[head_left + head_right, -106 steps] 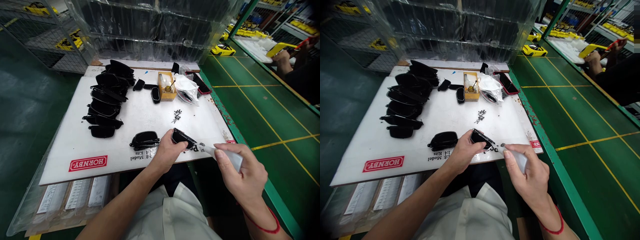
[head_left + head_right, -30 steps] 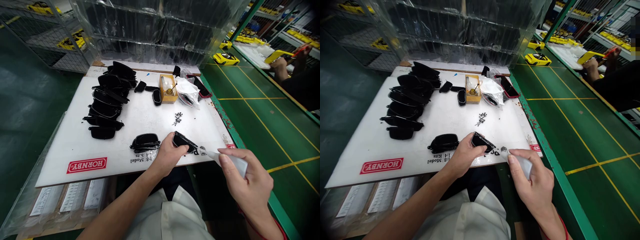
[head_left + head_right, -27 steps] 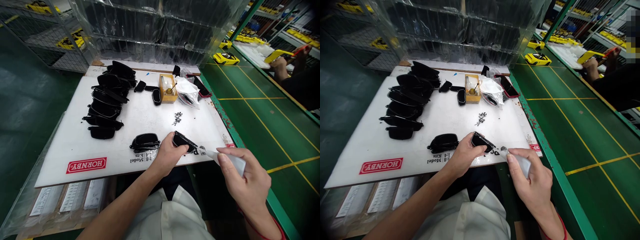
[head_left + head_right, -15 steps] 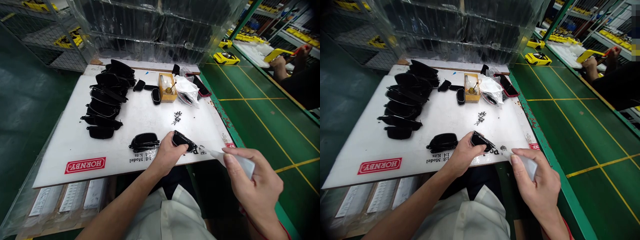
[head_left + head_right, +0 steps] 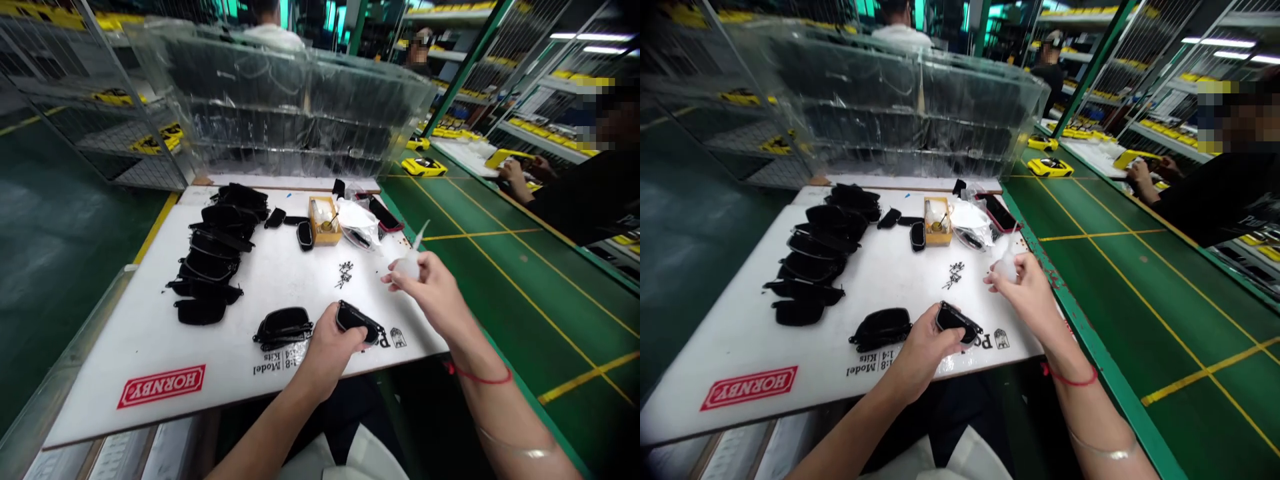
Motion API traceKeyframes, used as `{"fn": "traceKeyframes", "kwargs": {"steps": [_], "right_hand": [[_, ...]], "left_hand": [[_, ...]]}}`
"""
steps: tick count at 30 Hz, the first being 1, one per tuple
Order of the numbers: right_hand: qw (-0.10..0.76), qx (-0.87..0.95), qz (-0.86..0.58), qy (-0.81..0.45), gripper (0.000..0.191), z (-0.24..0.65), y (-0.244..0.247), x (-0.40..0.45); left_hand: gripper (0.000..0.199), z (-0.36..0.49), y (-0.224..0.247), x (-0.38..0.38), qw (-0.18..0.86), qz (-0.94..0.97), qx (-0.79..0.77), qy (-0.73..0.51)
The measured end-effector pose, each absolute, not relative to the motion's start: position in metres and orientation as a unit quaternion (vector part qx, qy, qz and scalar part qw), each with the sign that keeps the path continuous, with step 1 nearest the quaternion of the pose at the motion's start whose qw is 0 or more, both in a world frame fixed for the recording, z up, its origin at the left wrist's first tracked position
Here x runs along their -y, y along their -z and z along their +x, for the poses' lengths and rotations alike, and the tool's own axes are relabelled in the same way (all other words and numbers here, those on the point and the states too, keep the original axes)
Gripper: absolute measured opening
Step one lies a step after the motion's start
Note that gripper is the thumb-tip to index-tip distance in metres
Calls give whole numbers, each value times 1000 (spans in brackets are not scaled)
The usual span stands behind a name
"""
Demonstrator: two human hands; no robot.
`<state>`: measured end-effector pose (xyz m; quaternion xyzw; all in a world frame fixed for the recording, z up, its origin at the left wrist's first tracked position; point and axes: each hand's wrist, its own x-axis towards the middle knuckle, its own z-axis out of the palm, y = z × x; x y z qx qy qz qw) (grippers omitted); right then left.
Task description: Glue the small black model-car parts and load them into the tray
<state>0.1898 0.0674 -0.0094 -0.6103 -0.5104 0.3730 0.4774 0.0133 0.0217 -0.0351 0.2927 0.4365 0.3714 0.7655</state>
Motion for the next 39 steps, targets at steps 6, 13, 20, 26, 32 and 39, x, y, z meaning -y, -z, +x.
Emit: {"fn": "traceKeyframes", "kwargs": {"steps": [6, 13, 20, 26, 32, 39], "right_hand": [[451, 635, -583, -230, 23, 159, 12, -151], [437, 687, -562, -146, 6, 127, 15, -185], [545, 616, -568, -20, 12, 147, -8, -116], [486, 611, -623, -40, 8, 160, -11, -38], [454, 637, -621, -46, 6, 160, -2, -20], [446, 658, -605, -42, 7, 162, 2, -19]], "left_hand": [[20, 14, 37, -22, 774, 277, -426, -377], [20, 15, 42, -23, 776, 280, -414, -384], [18, 14, 39, -23, 782, 273, -414, -376], [21, 15, 41, -23, 784, 265, -408, -384], [19, 16, 38, -23, 776, 270, -422, -384], [19, 16, 37, -23, 768, 273, -434, -384]]}}
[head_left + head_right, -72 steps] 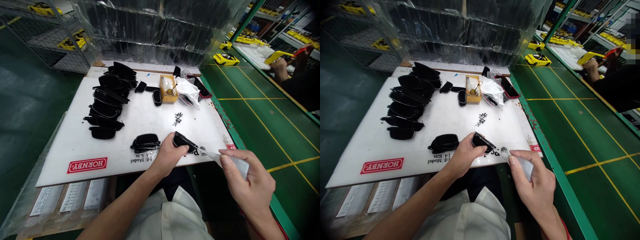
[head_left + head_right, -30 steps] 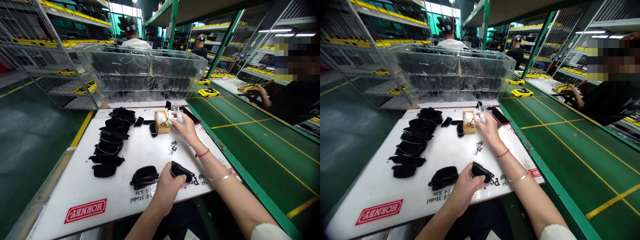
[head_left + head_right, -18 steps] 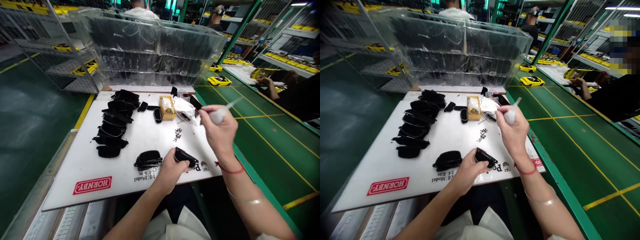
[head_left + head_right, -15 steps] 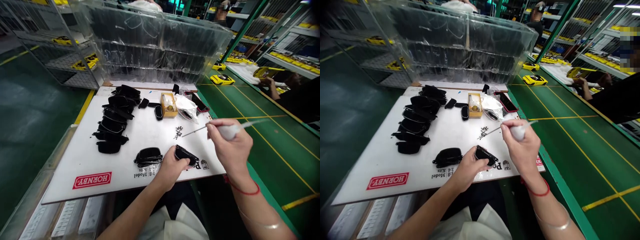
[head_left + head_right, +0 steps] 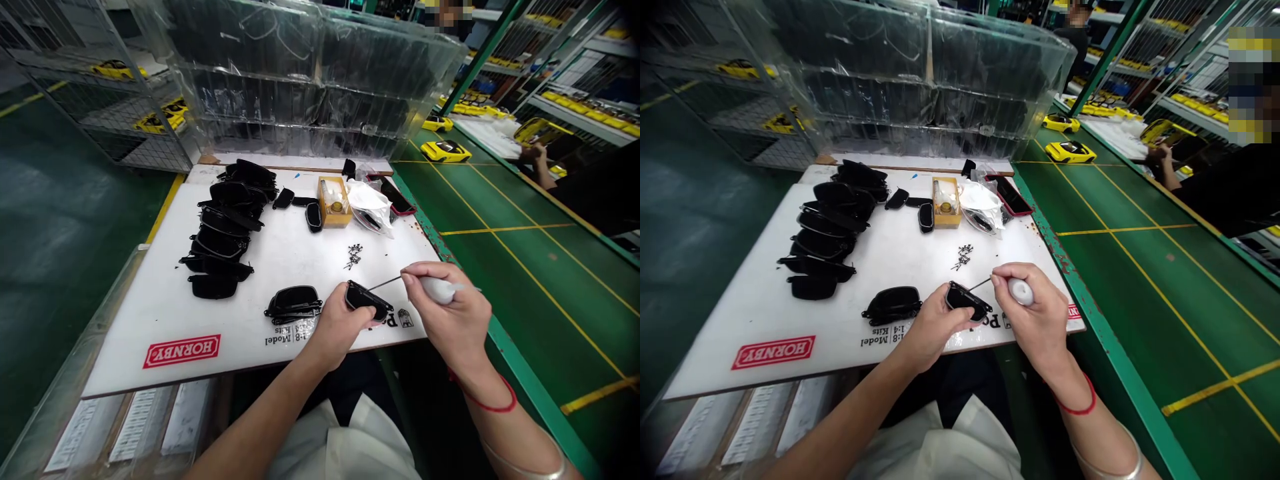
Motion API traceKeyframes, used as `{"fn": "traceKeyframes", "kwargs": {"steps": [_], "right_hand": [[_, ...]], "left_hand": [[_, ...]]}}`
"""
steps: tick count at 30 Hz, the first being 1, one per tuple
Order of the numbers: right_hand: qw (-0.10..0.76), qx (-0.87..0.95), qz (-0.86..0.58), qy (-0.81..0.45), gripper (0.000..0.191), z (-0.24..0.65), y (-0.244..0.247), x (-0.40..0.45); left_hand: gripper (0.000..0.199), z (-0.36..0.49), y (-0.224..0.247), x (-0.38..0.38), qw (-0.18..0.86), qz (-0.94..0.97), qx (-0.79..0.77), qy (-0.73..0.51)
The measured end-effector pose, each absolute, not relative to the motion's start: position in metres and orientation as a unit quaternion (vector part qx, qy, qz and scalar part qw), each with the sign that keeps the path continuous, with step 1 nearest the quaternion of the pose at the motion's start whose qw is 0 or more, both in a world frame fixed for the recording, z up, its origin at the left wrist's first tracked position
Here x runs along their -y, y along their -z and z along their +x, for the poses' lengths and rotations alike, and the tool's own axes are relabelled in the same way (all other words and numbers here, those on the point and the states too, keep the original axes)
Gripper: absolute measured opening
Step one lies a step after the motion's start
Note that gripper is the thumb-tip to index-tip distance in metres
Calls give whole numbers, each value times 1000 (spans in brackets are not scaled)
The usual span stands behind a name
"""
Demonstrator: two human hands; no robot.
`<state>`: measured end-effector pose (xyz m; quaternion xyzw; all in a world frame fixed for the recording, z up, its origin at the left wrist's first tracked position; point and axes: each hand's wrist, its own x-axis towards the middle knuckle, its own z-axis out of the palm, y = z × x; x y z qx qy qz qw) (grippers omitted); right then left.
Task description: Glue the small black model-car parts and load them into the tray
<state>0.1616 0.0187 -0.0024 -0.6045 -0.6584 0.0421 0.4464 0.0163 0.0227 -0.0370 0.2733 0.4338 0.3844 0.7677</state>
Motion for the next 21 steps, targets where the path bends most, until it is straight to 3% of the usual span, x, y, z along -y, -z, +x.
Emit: {"fn": "traceKeyframes", "kwargs": {"steps": [21], "right_hand": [[461, 641, -613, -36, 14, 174, -3, 1]], "left_hand": [[19, 16, 41, -22, 770, 283, -427, -381]]}}
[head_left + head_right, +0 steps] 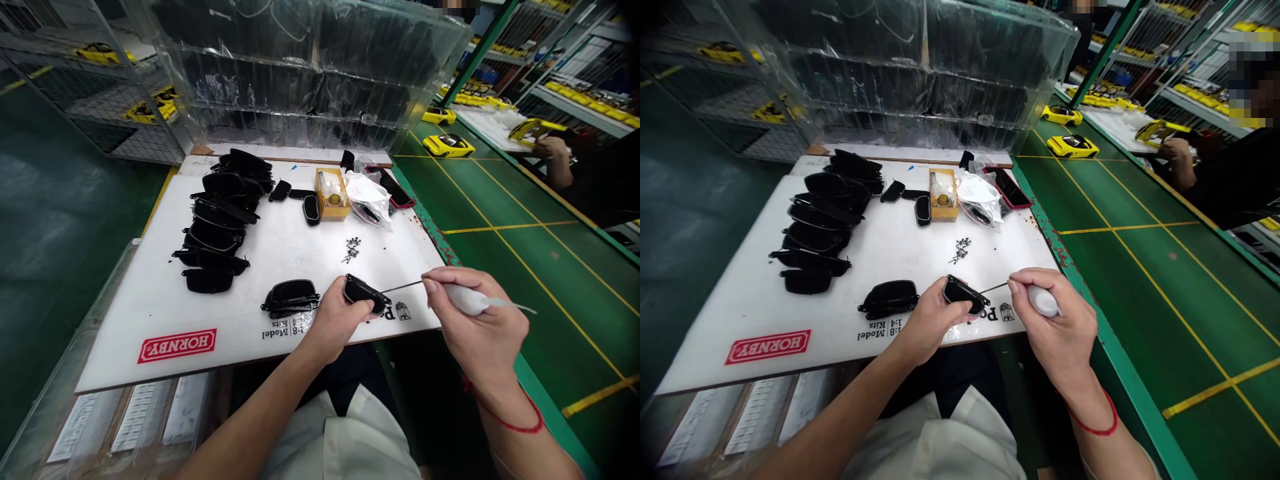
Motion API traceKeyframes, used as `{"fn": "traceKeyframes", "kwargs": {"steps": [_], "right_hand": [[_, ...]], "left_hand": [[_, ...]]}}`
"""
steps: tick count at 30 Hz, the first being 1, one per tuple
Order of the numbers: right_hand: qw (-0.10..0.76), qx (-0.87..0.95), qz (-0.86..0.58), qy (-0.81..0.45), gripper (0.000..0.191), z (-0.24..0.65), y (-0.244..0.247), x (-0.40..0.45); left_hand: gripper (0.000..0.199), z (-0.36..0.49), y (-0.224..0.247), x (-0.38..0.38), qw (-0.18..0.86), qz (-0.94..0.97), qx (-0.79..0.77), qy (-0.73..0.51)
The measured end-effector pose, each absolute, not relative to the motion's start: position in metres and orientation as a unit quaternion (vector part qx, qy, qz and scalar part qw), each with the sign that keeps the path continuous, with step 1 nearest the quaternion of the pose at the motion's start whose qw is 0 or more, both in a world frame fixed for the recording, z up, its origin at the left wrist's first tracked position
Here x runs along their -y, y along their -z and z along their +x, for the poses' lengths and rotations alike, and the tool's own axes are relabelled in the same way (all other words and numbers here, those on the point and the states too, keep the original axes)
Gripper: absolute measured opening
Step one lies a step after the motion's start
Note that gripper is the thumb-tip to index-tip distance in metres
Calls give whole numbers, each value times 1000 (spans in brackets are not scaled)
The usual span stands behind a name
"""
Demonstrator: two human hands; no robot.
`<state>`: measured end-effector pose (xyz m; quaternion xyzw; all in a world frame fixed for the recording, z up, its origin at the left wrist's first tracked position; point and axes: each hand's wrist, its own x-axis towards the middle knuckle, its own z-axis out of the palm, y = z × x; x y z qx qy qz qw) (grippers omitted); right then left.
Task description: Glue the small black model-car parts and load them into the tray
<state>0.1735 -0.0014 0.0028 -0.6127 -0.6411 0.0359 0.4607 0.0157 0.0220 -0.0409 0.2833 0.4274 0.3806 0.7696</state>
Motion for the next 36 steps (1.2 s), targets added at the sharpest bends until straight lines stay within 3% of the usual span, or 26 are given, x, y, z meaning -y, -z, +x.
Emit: {"fn": "traceKeyframes", "kwargs": {"steps": [19, 30, 36], "right_hand": [[476, 593, -649, 9, 7, 176, -15, -9], [562, 578, -591, 16, 11, 163, -15, -111], [556, 641, -527, 46, 11, 140, -1, -159]], "left_hand": [[19, 12, 41, -22, 784, 274, -409, -377], [18, 1, 11, -9, 795, 255, -430, -343], [25, -23, 11, -2, 741, 261, -518, -338]]}}
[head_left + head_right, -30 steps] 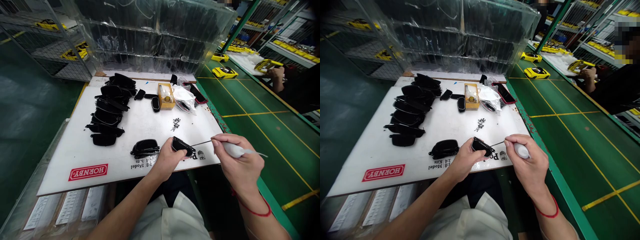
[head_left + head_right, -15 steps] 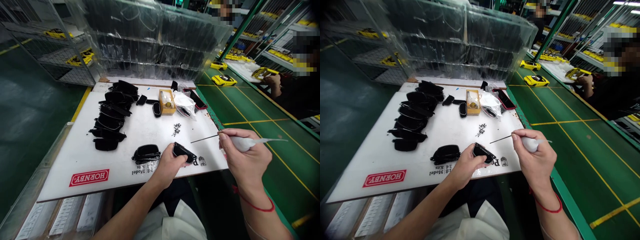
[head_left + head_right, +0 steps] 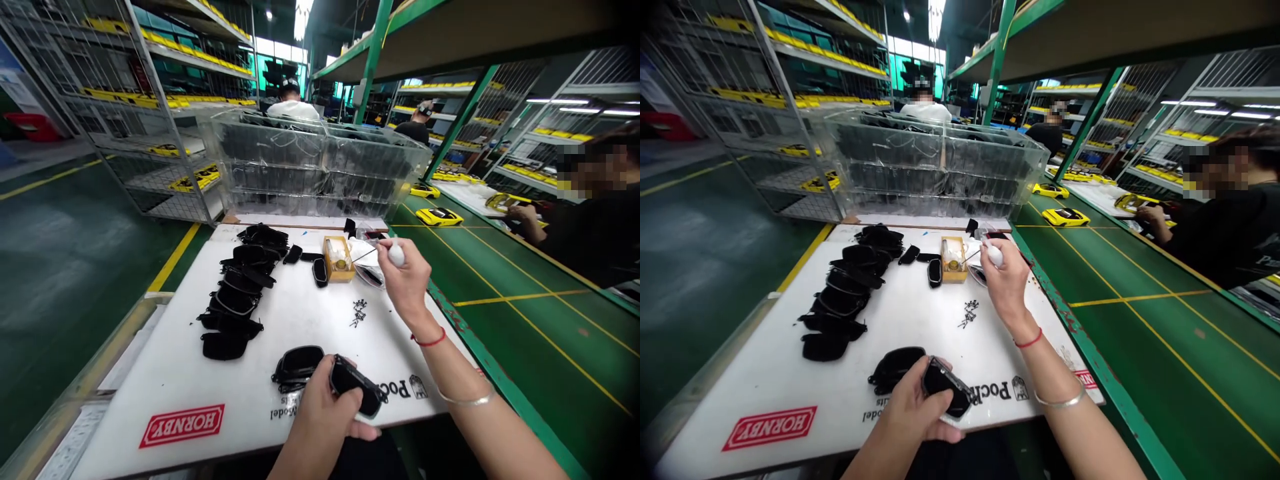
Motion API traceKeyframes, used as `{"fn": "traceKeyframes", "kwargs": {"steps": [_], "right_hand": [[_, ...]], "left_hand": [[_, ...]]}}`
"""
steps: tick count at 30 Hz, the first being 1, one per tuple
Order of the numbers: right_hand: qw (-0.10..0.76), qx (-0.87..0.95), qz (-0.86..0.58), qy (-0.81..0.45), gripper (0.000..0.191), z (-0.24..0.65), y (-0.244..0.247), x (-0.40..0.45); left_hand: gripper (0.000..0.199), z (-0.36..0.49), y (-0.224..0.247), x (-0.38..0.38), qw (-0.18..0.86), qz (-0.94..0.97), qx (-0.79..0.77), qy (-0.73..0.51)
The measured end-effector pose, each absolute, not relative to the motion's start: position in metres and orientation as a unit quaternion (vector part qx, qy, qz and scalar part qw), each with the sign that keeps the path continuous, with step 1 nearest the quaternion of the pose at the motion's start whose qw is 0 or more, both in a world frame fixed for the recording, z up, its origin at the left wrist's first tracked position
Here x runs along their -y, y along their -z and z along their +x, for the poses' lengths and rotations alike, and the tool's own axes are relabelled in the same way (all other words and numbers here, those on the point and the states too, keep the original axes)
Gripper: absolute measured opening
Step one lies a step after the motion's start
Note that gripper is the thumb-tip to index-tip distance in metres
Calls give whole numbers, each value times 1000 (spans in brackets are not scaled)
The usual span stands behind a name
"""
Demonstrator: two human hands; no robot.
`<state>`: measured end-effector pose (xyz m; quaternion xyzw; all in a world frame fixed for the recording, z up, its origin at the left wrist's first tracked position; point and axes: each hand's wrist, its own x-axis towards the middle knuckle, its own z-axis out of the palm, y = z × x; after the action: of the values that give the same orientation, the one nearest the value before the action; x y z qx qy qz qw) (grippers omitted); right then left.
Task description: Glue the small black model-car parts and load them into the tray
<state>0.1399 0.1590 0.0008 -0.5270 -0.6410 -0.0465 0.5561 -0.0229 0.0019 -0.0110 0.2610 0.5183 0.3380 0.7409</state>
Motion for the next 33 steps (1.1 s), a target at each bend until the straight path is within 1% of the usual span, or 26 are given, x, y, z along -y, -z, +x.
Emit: {"fn": "traceKeyframes", "kwargs": {"steps": [4, 8, 10, 12, 15, 18, 21, 28, 31, 33], "right_hand": [[518, 694, -499, 28, 12, 127, 14, -177], [477, 727, -494, -11, 16, 122, 20, -172], [454, 727, -513, -48, 17, 124, 20, -161], [407, 716, -552, -131, 17, 130, 21, -146], [304, 694, -594, -269, 18, 141, 25, -123], [228, 703, -596, -313, 17, 150, 30, -105], [192, 728, -581, -309, 15, 154, 36, -97], [184, 828, -490, -203, 12, 148, 49, -97], [162, 859, -455, -166, 13, 146, 50, -98], [149, 867, -449, -159, 12, 146, 48, -99]], "left_hand": [[29, -34, 17, 2, 737, 235, -523, -358], [22, -42, 16, 5, 732, 245, -516, -371], [19, -45, 15, 5, 726, 248, -521, -374], [18, -48, 15, 6, 728, 253, -523, -365], [18, -49, 16, 7, 717, 267, -547, -340], [17, -48, 15, 8, 705, 292, -570, -305], [16, -47, 16, 9, 717, 313, -551, -292], [16, -43, 22, 11, 737, 321, -511, -304], [14, -41, 21, 13, 730, 339, -509, -305], [16, -41, 21, 13, 723, 349, -518, -295]]}}
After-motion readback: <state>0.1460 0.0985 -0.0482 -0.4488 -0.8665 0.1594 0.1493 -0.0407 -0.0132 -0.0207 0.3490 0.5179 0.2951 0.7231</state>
